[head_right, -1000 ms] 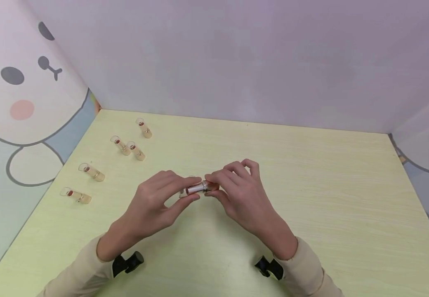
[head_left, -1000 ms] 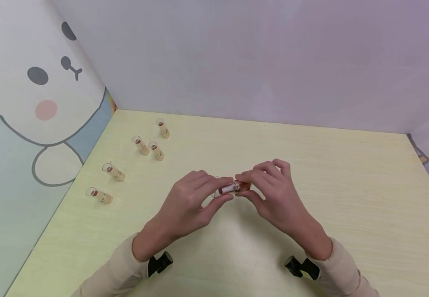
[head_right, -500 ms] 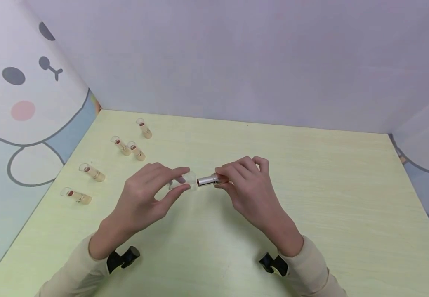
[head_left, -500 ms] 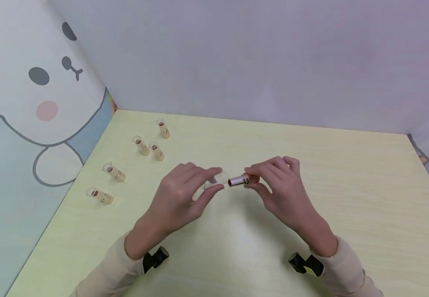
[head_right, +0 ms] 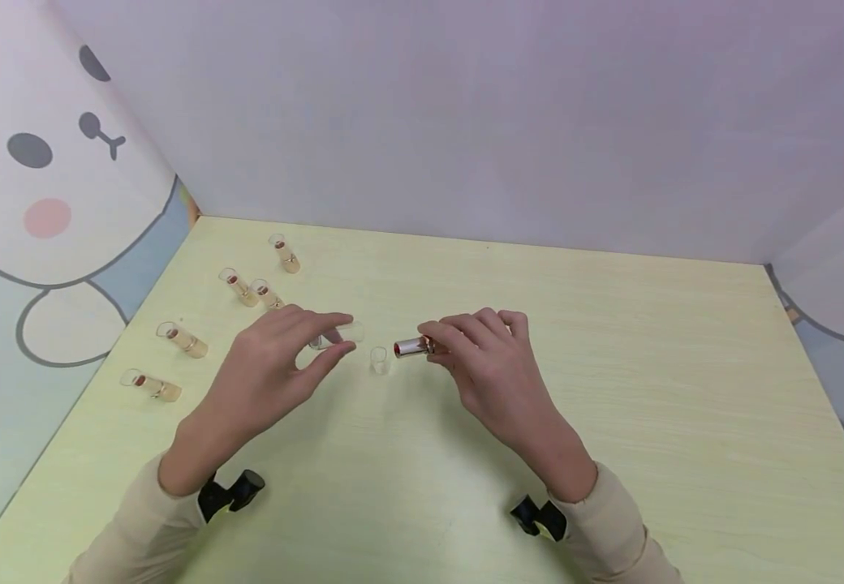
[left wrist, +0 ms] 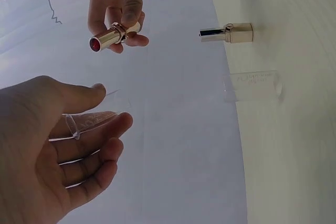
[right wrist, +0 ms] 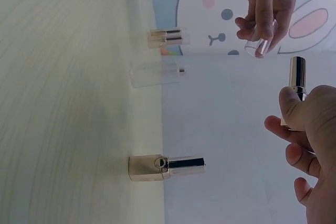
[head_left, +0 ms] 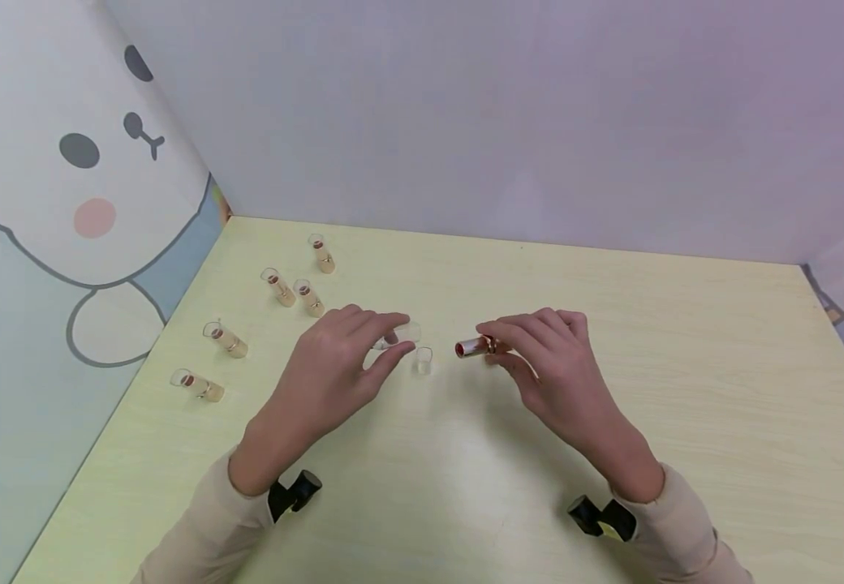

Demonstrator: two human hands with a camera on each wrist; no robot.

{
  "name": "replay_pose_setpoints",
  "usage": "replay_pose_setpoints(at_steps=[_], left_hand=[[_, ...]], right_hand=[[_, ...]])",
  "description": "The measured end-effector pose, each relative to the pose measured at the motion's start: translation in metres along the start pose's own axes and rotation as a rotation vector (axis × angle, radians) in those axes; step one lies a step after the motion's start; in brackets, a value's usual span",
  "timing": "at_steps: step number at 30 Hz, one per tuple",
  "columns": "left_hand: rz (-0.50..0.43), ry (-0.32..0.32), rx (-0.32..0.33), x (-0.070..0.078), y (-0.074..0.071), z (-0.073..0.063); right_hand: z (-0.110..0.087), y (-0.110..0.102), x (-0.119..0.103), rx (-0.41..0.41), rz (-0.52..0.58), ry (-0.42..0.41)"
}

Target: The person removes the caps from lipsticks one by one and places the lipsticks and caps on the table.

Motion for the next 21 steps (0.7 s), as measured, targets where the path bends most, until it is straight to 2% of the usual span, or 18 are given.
replay_pose_setpoints(at_steps=[11, 21], left_hand=[[0.052, -0.154, -0.285, -0.025, 0.025, -0.01], [0.077, -0.2, -0.433, -0.039, 0.051, -0.019]], right_hand=[[-0.001, 0.003, 0.002, -0.024, 0.024, 0.012], [-0.001, 0.007, 0.003, -0.036, 0.103, 0.022]])
Point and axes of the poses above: each hand's wrist, its own z-axis towards the middle knuckle, its own y-axis out of the palm, x = y × z, the point moved 9 cm from there along z, towards the middle knuckle, and after that the axes turned 11 degrees about y, right-handed, at the moved point
